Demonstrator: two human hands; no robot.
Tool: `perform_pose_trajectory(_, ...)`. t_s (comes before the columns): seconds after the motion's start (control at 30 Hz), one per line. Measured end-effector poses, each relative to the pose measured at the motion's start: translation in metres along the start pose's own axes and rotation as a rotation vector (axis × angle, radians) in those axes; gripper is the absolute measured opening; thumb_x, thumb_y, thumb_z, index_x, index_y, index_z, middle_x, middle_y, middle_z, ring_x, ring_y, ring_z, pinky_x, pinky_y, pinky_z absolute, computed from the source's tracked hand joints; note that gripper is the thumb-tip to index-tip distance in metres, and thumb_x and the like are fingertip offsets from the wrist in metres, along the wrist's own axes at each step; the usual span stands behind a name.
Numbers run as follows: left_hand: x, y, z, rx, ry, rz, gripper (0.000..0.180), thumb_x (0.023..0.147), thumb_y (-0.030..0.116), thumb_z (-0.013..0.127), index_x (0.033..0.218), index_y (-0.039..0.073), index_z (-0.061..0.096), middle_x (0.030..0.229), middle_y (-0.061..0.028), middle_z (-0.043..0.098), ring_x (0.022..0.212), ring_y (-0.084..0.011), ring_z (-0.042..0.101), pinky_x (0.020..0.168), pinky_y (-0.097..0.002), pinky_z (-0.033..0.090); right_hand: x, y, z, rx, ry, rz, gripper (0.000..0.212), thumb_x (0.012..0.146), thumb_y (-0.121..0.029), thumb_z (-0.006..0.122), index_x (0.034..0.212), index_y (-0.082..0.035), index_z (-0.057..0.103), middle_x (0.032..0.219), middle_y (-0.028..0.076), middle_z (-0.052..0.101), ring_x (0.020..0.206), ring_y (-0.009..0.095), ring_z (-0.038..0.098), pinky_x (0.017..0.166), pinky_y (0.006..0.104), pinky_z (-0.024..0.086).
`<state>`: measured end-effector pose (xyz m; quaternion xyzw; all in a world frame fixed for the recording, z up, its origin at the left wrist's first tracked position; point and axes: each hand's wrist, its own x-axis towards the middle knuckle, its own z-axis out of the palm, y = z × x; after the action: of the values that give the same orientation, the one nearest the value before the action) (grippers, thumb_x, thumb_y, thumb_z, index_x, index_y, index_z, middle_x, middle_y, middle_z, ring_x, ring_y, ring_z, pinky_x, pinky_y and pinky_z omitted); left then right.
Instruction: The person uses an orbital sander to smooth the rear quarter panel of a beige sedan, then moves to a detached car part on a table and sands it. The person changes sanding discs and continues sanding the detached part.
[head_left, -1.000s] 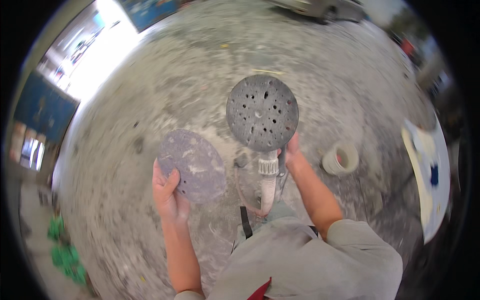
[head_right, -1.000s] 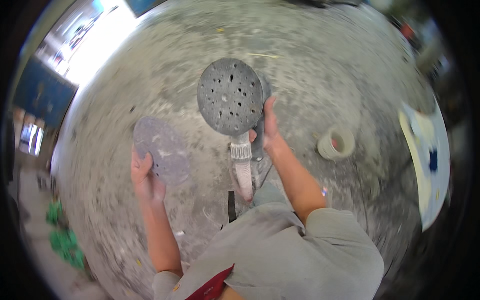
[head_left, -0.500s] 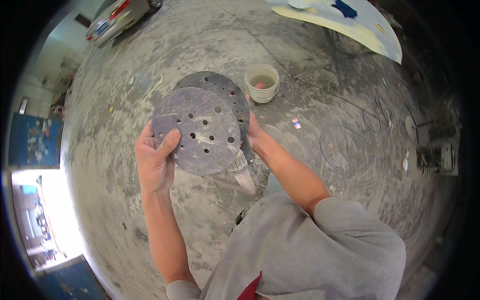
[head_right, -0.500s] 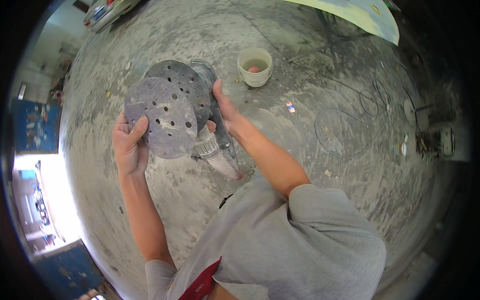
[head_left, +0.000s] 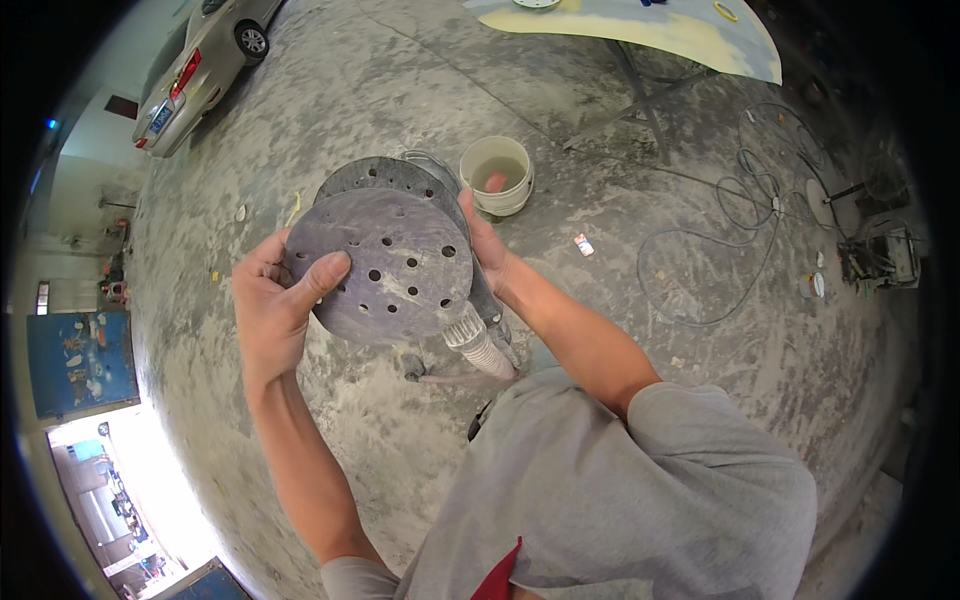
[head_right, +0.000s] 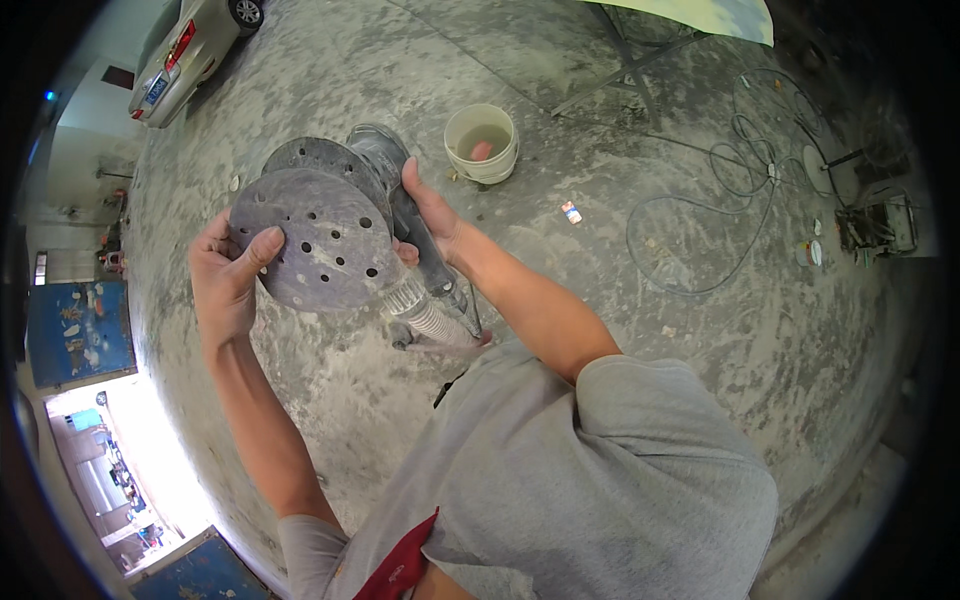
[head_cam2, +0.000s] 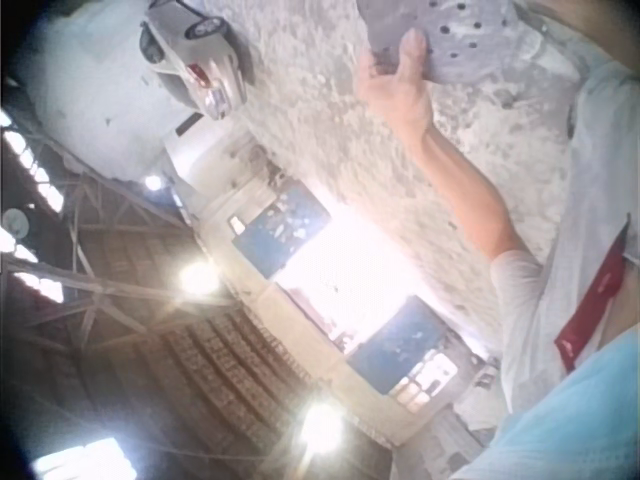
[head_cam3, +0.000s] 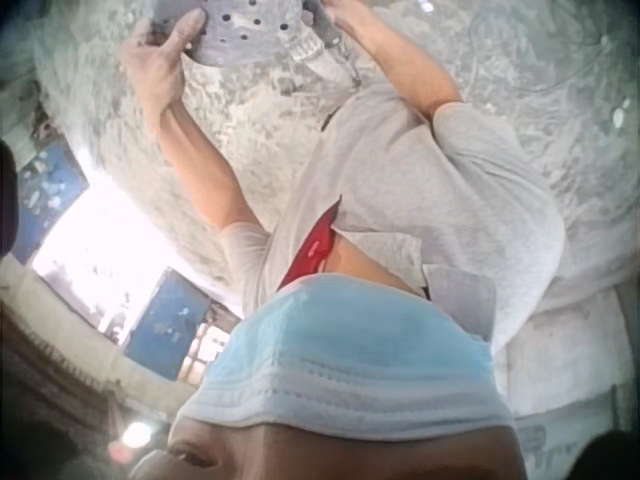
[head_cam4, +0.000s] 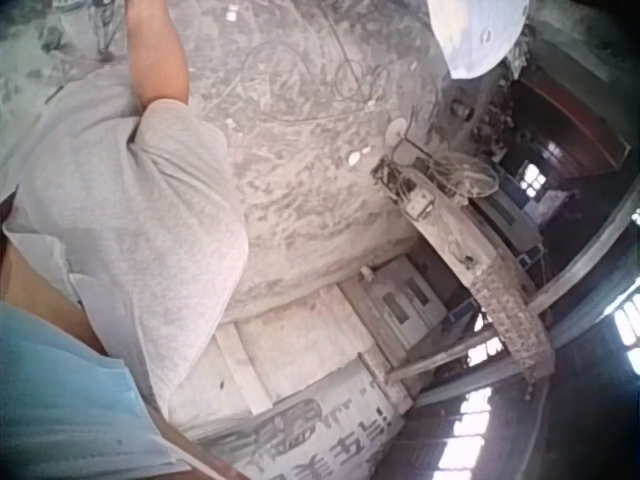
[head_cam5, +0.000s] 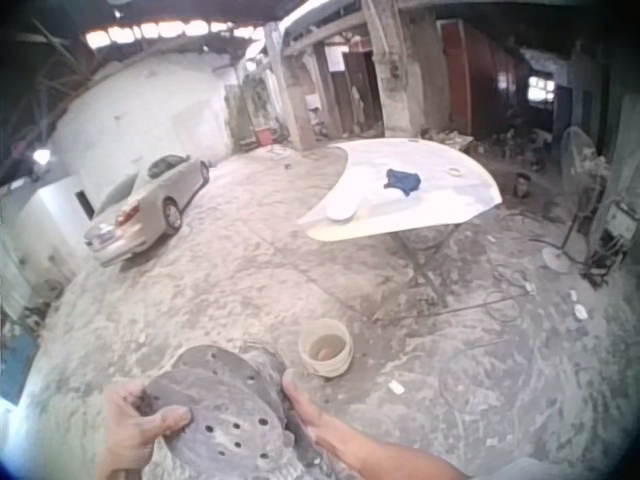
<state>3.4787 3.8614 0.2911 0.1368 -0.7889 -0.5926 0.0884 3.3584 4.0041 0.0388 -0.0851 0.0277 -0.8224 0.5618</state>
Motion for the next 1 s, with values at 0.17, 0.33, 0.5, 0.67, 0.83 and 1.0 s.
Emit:
perform_pose_trajectory(0.17,0.018,-0.002,-0.016,0.053,-0.105,0.023,0.031,0.086,0.011,0.090,0.109,-0.005,0.076,0.094,-0.0071,0.078,0.081,-0.0117,0.071,0.077,-0.0268,0.057,0.013,0.002,-0.010,-0.077,-0.006,-0.030,0.107,0.088,-0.085,0.052,0.165,-0.012,0.037,0.165,0.014,0.044,0.150,0.033,0.047,0.123,0.0538,0.043)
perform_pose_trajectory(0.33,0.034,-0.012,-0.029,0.075,-0.218,0.041,0.028,0.087,0.008,0.088,0.109,-0.005,0.076,0.091,-0.0054,0.077,0.079,-0.0103,0.070,0.075,-0.0259,0.056,0.021,0.003,-0.014,-0.131,0.030,-0.110,0.106,0.089,-0.084,0.049,0.165,-0.012,0.036,0.165,0.014,0.044,0.149,0.032,0.047,0.122,0.0526,0.044)
perform_pose_trajectory(0.5,0.052,-0.026,-0.042,0.062,-0.304,0.082,0.029,0.087,0.008,0.089,0.109,-0.005,0.076,0.091,-0.0049,0.077,0.079,-0.0094,0.069,0.074,-0.0256,0.055,0.027,0.012,-0.011,-0.183,0.064,-0.219,0.106,0.088,-0.084,0.050,0.165,-0.013,0.036,0.166,0.014,0.044,0.149,0.032,0.048,0.123,0.0523,0.043)
perform_pose_trajectory(0.67,0.068,-0.040,-0.063,0.019,-0.416,0.150,0.030,0.087,0.009,0.089,0.109,-0.005,0.076,0.091,-0.0044,0.077,0.078,-0.0089,0.069,0.072,-0.0257,0.055,0.035,0.029,-0.004,-0.240,0.107,-0.325,0.106,0.089,-0.085,0.046,0.166,-0.013,0.034,0.166,0.014,0.043,0.150,0.032,0.047,0.124,0.0520,0.042)
perform_pose_trajectory(0.83,0.087,-0.051,-0.087,0.043,-0.475,0.216,0.029,0.087,0.010,0.088,0.109,-0.005,0.077,0.089,-0.0041,0.077,0.077,-0.0088,0.068,0.071,-0.0258,0.055,0.052,0.043,-0.001,-0.290,0.176,-0.426,0.105,0.091,-0.085,0.042,0.166,-0.013,0.033,0.167,0.014,0.041,0.151,0.033,0.045,0.125,0.0518,0.041)
perform_pose_trajectory(1.0,0.098,-0.059,-0.098,0.014,-0.552,0.224,0.026,0.088,0.009,0.087,0.108,-0.004,0.077,0.089,-0.0045,0.077,0.076,-0.0088,0.069,0.070,-0.0257,0.055,0.054,0.053,0.004,-0.336,0.201,-0.496,0.104,0.092,-0.085,0.038,0.167,-0.012,0.032,0.168,0.014,0.040,0.152,0.034,0.044,0.125,0.0522,0.040)
